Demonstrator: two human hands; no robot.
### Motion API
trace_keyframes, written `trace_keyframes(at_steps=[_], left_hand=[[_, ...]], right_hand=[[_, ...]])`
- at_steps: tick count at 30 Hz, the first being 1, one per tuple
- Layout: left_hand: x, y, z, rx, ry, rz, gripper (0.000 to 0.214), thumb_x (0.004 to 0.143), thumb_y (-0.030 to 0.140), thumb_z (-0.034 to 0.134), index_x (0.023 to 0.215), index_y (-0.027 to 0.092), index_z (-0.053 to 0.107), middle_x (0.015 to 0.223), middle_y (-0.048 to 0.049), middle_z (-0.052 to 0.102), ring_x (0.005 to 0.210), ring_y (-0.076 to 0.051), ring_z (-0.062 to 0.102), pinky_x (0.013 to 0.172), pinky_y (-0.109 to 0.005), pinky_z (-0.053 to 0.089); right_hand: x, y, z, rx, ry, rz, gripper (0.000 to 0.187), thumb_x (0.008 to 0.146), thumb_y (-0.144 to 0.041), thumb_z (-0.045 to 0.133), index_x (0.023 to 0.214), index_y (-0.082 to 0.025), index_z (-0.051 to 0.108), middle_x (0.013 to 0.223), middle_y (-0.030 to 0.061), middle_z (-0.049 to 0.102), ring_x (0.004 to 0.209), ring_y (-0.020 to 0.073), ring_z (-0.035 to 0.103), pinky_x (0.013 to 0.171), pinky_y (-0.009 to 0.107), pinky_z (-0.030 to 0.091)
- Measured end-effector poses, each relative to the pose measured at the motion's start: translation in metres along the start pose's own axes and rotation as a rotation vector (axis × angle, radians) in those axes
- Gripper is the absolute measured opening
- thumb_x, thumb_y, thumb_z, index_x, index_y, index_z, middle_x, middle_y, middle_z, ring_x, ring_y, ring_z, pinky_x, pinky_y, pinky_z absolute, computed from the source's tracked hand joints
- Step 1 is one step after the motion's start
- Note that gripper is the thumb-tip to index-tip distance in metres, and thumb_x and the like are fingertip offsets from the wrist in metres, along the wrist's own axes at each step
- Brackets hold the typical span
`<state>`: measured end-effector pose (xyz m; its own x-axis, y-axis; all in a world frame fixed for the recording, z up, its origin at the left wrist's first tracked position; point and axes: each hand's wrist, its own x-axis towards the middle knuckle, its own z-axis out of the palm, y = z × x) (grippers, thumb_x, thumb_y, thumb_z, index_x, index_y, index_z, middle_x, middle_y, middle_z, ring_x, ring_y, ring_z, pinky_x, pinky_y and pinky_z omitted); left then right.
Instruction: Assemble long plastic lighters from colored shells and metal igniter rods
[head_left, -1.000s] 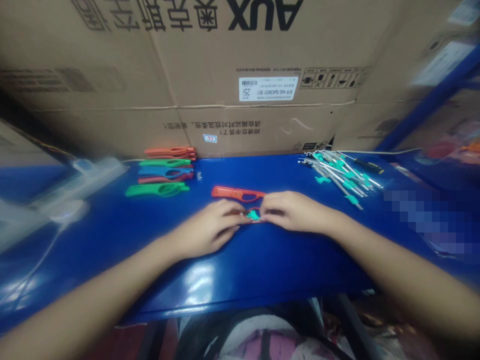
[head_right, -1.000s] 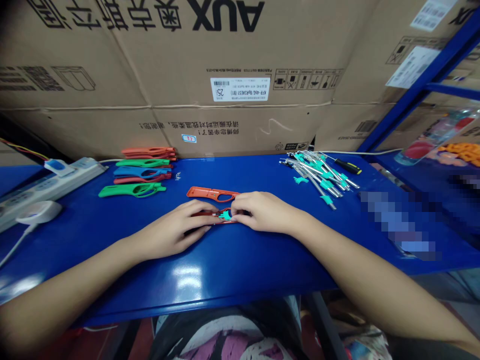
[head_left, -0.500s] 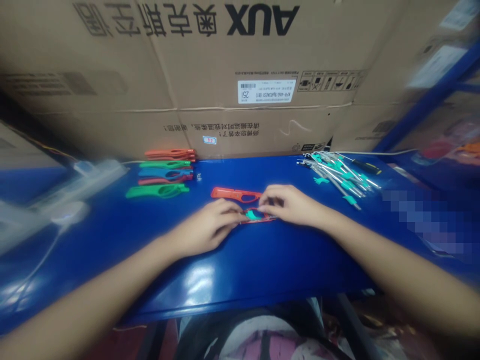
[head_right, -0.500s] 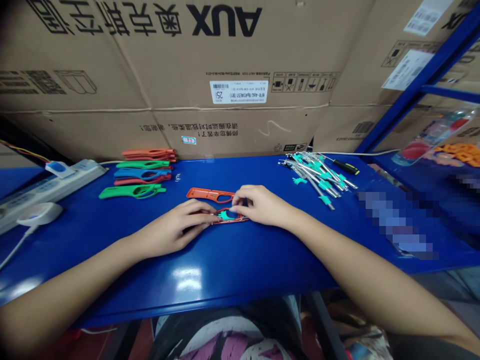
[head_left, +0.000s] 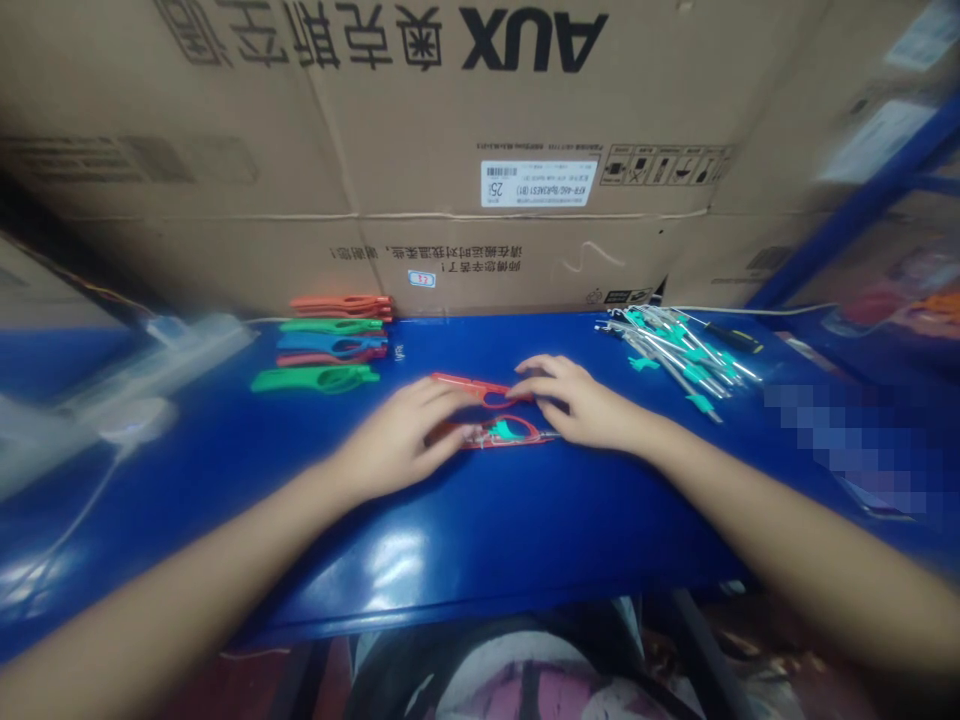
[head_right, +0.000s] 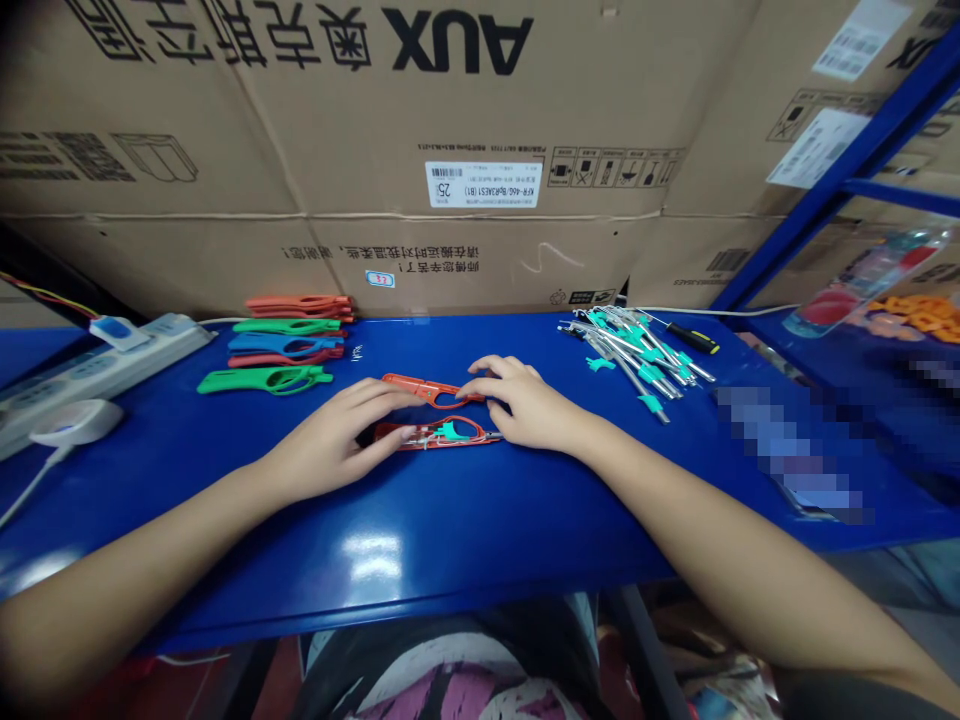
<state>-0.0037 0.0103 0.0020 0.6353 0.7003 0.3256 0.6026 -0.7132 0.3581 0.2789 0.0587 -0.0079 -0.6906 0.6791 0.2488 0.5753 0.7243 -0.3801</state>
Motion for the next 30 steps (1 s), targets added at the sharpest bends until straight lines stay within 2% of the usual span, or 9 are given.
trace_keyframes(at_steps=[2,6,10,14,16,19,21,24,30], left_hand=[[0.001,-0.002,0.001,0.038,0.040,-0.038,0.034,0.101,0.028,0.050,0.133,0.022,0.060,0.130,-0.0094,0.065,0.120,-0.026,0.058,0.104,-0.043,0.046],[0.003,-0.006,0.002,0.078,0.111,-0.098,0.029,0.101,0.026,0.048,0.120,0.016,0.067,0.116,-0.0117,0.069,0.109,-0.027,0.060,0.098,-0.044,0.049],[0.003,-0.009,0.000,0.084,0.173,-0.109,0.029,0.100,0.026,0.050,0.121,0.015,0.067,0.119,-0.0126,0.068,0.111,-0.027,0.061,0.100,-0.044,0.049],[0.002,-0.009,-0.003,0.151,0.212,-0.034,0.035,0.098,0.028,0.058,0.131,0.018,0.064,0.131,-0.0134,0.064,0.120,-0.029,0.058,0.107,-0.048,0.044],[0.001,-0.009,-0.004,0.159,0.203,0.001,0.039,0.097,0.033,0.062,0.132,0.018,0.064,0.127,-0.0138,0.065,0.116,-0.029,0.060,0.102,-0.048,0.048],[0.000,-0.010,-0.005,0.120,0.160,0.019,0.040,0.097,0.038,0.062,0.132,0.018,0.065,0.114,-0.0122,0.069,0.102,-0.026,0.064,0.087,-0.041,0.053],[-0.001,-0.009,-0.007,0.101,0.117,0.015,0.039,0.097,0.038,0.062,0.130,0.018,0.066,0.109,-0.0109,0.071,0.096,-0.024,0.065,0.084,-0.039,0.054],[0.000,-0.007,-0.013,0.094,0.050,-0.004,0.037,0.095,0.039,0.063,0.125,0.017,0.069,0.105,-0.0098,0.072,0.093,-0.024,0.065,0.081,-0.037,0.053],[0.002,-0.004,-0.028,0.113,-0.091,0.033,0.027,0.093,0.033,0.062,0.114,0.018,0.070,0.104,-0.0082,0.072,0.093,-0.024,0.064,0.083,-0.037,0.051]], right_hand=[[0.000,-0.001,0.000,0.003,-0.023,-0.016,0.033,0.091,-0.011,0.056,0.116,-0.028,0.071,0.134,0.0100,0.057,0.128,0.0296,0.051,0.107,0.055,0.042],[0.000,0.001,-0.001,0.052,0.011,0.037,0.007,0.087,-0.017,0.066,0.092,-0.021,0.069,0.123,0.0102,0.060,0.117,0.0274,0.057,0.101,0.049,0.046],[0.002,0.001,-0.005,0.132,0.082,0.072,0.001,0.087,-0.019,0.065,0.087,-0.019,0.064,0.099,0.0071,0.066,0.091,0.0206,0.064,0.083,0.038,0.052],[0.006,-0.008,-0.007,0.521,0.164,0.291,0.009,0.087,-0.026,0.064,0.091,-0.019,0.059,0.079,0.0036,0.069,0.071,0.0172,0.067,0.069,0.033,0.055],[0.008,-0.012,-0.008,0.729,0.127,0.406,0.012,0.086,-0.025,0.064,0.095,-0.018,0.060,0.074,0.0029,0.070,0.068,0.0168,0.070,0.070,0.032,0.056],[0.008,-0.017,-0.010,0.845,0.071,0.491,0.027,0.085,-0.022,0.064,0.111,-0.015,0.063,0.074,0.0029,0.073,0.068,0.0156,0.071,0.072,0.030,0.057],[0.007,-0.019,-0.010,0.832,0.041,0.465,0.035,0.086,-0.025,0.065,0.119,-0.015,0.063,0.079,0.0027,0.072,0.066,0.0144,0.069,0.069,0.029,0.056],[0.005,-0.021,-0.008,0.683,-0.017,0.329,0.039,0.086,-0.035,0.068,0.121,-0.017,0.065,0.089,0.0040,0.071,0.071,0.0151,0.066,0.066,0.029,0.054],[0.001,-0.022,-0.004,0.304,-0.003,0.065,0.033,0.089,-0.036,0.070,0.118,-0.019,0.069,0.102,0.0068,0.069,0.089,0.0195,0.064,0.080,0.034,0.053]])
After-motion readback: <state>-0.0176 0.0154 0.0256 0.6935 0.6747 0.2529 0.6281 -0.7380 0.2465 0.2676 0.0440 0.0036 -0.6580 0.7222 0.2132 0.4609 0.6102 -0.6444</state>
